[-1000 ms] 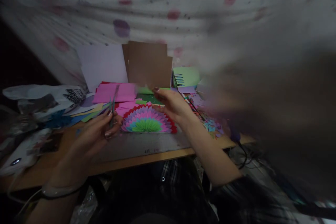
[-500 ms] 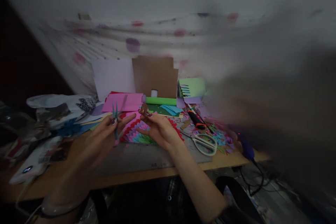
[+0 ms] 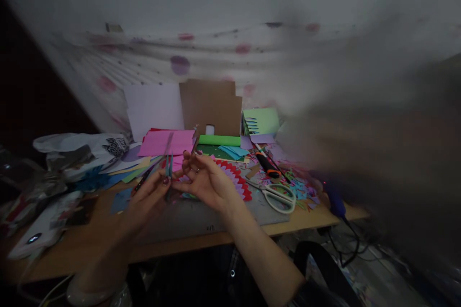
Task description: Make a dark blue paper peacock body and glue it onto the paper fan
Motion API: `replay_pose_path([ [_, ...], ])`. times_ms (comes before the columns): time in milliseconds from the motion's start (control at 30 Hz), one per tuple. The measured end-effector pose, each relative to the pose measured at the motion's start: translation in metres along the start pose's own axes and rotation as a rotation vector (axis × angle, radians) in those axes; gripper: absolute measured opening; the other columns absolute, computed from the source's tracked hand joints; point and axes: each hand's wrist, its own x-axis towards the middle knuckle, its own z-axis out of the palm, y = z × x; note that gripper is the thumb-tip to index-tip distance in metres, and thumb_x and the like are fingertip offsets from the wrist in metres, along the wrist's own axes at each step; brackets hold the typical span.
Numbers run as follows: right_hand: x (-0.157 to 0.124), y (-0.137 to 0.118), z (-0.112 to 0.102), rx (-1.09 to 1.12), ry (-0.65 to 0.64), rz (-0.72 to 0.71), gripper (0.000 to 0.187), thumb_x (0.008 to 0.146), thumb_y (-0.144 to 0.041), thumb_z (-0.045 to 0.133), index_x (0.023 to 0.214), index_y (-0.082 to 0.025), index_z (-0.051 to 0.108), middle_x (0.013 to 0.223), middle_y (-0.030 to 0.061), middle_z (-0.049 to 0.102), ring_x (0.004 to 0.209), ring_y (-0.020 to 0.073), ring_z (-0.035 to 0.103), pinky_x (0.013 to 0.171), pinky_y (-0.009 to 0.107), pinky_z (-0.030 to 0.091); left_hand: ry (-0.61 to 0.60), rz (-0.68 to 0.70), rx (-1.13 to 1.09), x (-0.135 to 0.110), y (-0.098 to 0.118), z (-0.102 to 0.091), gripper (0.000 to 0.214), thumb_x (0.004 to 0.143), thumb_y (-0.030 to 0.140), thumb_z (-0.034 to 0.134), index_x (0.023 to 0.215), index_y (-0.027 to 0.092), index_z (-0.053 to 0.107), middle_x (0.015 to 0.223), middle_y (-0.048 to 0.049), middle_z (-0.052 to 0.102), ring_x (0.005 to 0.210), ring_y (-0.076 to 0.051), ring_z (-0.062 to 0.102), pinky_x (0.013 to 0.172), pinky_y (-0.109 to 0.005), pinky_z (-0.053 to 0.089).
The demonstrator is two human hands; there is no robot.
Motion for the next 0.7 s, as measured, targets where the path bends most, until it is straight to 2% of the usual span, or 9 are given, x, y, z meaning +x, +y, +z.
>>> replay_pose_path([
  [67,0.001,0.001,-0.001,0.012,0.012,-0.002,0.01,0.078,-0.02,0.081,0.077,-0.021,0.072,0.08,-0.005,0.075,0.077,0.0134,0.064,0.08,0.034,0.052,0.016,0.03,0.061,-0.001,-0.006,0.001,0.031,0.079,0.052,0.08,0.088,0.024,0.069,0.09,-0.0009,0.073,0.095,-0.023,0.07,0.088,-0.034,0.054],
  [133,0.003,0.002,-0.002,0.017,0.021,-0.005,0.011,0.079,-0.021,0.081,0.075,-0.022,0.071,0.079,-0.0058,0.074,0.072,0.0118,0.063,0.074,0.031,0.05,0.053,0.073,0.125,-0.001,-0.01,0.003,0.029,0.078,0.049,0.082,0.09,0.024,0.071,0.089,-0.0003,0.072,0.093,-0.022,0.068,0.088,-0.032,0.052],
  [300,0.012,-0.001,-0.004,0.002,0.043,-0.01,0.013,0.081,-0.023,0.081,0.074,-0.022,0.07,0.075,-0.0045,0.072,0.062,0.0119,0.057,0.067,0.029,0.046,0.126,0.162,0.226,-0.003,-0.013,0.01,0.022,0.074,0.039,0.084,0.086,0.024,0.074,0.122,-0.0082,0.073,0.124,-0.03,0.061,0.106,-0.039,0.046],
  [400,0.015,-0.008,-0.004,0.002,0.05,-0.023,0.014,0.084,-0.022,0.078,0.073,-0.022,0.07,0.075,-0.0042,0.071,0.058,0.0113,0.052,0.061,0.028,0.042,0.138,0.177,0.261,-0.003,-0.015,0.007,0.02,0.073,0.039,0.083,0.083,0.023,0.075,0.128,-0.0108,0.072,0.128,-0.031,0.06,0.108,-0.042,0.046],
  [467,0.014,-0.014,-0.004,0.001,0.054,-0.022,0.013,0.086,-0.021,0.076,0.074,-0.022,0.07,0.075,-0.0039,0.071,0.056,0.0106,0.049,0.058,0.027,0.038,0.149,0.169,0.289,-0.003,-0.017,0.001,0.021,0.074,0.04,0.082,0.081,0.023,0.074,0.123,-0.0112,0.075,0.122,-0.031,0.064,0.103,-0.042,0.05],
  [567,0.011,-0.026,-0.005,-0.001,0.068,-0.023,0.013,0.085,-0.02,0.076,0.074,-0.021,0.069,0.073,-0.0039,0.07,0.055,0.01,0.047,0.055,0.026,0.035,0.17,0.138,0.359,-0.003,-0.015,-0.011,0.023,0.073,0.043,0.083,0.083,0.024,0.075,0.101,-0.0085,0.08,0.102,-0.03,0.073,0.09,-0.04,0.057],
  [633,0.008,-0.035,-0.006,-0.003,0.083,-0.031,0.013,0.084,-0.019,0.076,0.073,-0.021,0.069,0.073,-0.0039,0.07,0.055,0.0097,0.047,0.055,0.026,0.035,0.162,0.114,0.433,-0.005,-0.008,-0.022,0.021,0.07,0.041,0.084,0.082,0.025,0.077,0.085,-0.0056,0.08,0.087,-0.028,0.074,0.081,-0.036,0.058],
  [700,0.004,-0.044,-0.006,-0.01,0.1,-0.038,0.014,0.084,-0.018,0.076,0.073,-0.021,0.069,0.073,-0.0039,0.071,0.054,0.0093,0.047,0.056,0.026,0.036,0.138,0.087,0.521,-0.007,0.003,-0.035,0.019,0.067,0.039,0.086,0.079,0.026,0.081,0.078,-0.0046,0.08,0.077,-0.028,0.074,0.074,-0.033,0.057],
])
